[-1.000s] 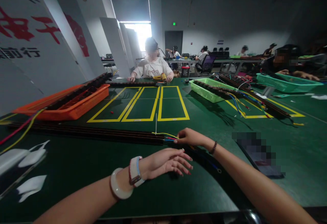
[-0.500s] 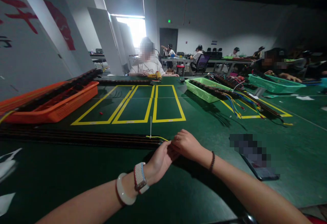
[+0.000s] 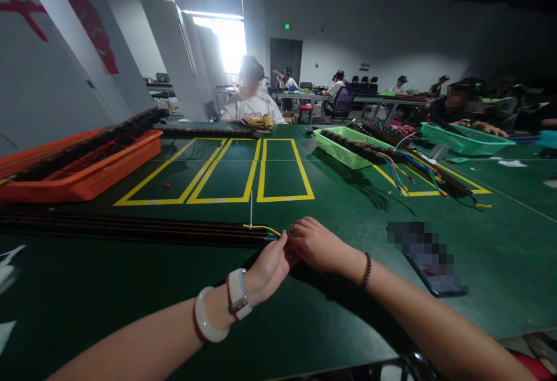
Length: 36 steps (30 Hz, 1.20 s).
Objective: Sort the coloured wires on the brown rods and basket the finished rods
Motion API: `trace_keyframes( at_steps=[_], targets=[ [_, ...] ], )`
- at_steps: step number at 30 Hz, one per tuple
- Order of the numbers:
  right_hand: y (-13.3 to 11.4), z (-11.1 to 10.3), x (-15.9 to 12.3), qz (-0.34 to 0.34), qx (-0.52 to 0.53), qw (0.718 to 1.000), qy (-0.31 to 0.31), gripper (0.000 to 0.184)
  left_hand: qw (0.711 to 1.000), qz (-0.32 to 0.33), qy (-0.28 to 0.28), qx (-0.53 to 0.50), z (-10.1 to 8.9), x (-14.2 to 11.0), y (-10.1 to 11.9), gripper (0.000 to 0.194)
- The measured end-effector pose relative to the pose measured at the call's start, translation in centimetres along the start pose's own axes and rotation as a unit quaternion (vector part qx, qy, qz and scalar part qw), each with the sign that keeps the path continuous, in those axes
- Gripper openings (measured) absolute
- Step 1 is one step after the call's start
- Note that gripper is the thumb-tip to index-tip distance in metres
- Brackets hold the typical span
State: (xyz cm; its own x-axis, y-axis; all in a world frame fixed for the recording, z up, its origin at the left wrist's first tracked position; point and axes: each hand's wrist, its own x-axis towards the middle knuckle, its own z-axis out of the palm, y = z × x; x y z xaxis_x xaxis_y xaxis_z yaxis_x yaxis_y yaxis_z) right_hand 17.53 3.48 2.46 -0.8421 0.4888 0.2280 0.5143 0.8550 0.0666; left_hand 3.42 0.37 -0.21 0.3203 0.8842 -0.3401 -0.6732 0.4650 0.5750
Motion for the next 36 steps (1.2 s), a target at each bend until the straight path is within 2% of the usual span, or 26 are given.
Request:
trace_keyframes(
  at_steps=[4, 8, 11, 13, 16, 20, 22, 25, 27, 29, 32, 34, 36],
  targets=[
    [1.8, -0.2, -0.4, -0.005, 0.127, 0.992, 0.001, 0.028, 0.999, 0.009, -0.033, 0.016, 0.0, -0.1, 0.0, 0.016],
    [2.8, 0.2, -0.3, -0.007, 0.242, 0.970, 0.019, 0.028, 0.999, 0.012, -0.046, 0.004, -0.2, -0.1, -0.1, 0.016],
    [3.3, 0.0, -0.4, 0.032, 0.313, 0.948, 0.053, 0.030, 0.999, 0.001, -0.053, -0.009, -0.4, -0.1, 0.0, 0.016],
    [3.7, -0.3, -0.6, 0.065, 0.324, 0.941, 0.078, 0.030, 0.998, -0.009, -0.058, -0.012, -0.5, 0.0, 0.1, 0.016],
    [3.8, -0.8, -0.9, 0.045, 0.273, 0.957, 0.086, 0.028, 0.998, -0.015, -0.059, -0.016, -0.6, 0.0, 0.2, 0.017],
    [3.0, -1.0, -0.9, -0.014, 0.090, 0.995, 0.036, 0.026, 0.999, -0.009, -0.044, -0.006, -0.6, 0.1, 0.1, 0.017],
    [2.3, -1.0, -0.7, -0.027, 0.022, 0.999, 0.016, 0.029, 1.000, 0.001, -0.031, -0.004, -0.5, 0.1, -0.1, 0.017],
    [1.6, -1.1, -0.5, -0.029, 0.010, 0.999, -0.008, 0.024, 1.000, 0.012, -0.020, -0.006, -0.2, 0.0, -0.2, 0.019],
    [1.7, -1.2, -0.5, -0.013, 0.062, 0.998, -0.019, 0.016, 1.000, 0.014, -0.022, -0.001, 0.1, -0.1, -0.2, 0.019],
    [2.4, -1.4, -0.7, 0.018, 0.159, 0.987, -0.014, 0.012, 0.999, 0.013, -0.034, 0.012, 0.2, -0.4, -0.1, 0.020],
    [4.0, -1.1, -1.1, 0.100, 0.295, 0.950, 0.000, 0.016, 0.998, 0.014, -0.055, 0.028, 0.3, -0.6, 0.0, 0.026],
    [4.9, -0.6, -1.3, 0.160, 0.313, 0.936, -0.005, 0.020, 0.998, 0.014, -0.046, 0.039, 0.3, -0.6, 0.0, 0.026],
    [5.5, 0.2, -1.4, 0.192, 0.265, 0.945, -0.014, 0.019, 0.998, 0.011, -0.026, 0.051, 0.2, -0.6, 0.0, 0.025]
  ],
)
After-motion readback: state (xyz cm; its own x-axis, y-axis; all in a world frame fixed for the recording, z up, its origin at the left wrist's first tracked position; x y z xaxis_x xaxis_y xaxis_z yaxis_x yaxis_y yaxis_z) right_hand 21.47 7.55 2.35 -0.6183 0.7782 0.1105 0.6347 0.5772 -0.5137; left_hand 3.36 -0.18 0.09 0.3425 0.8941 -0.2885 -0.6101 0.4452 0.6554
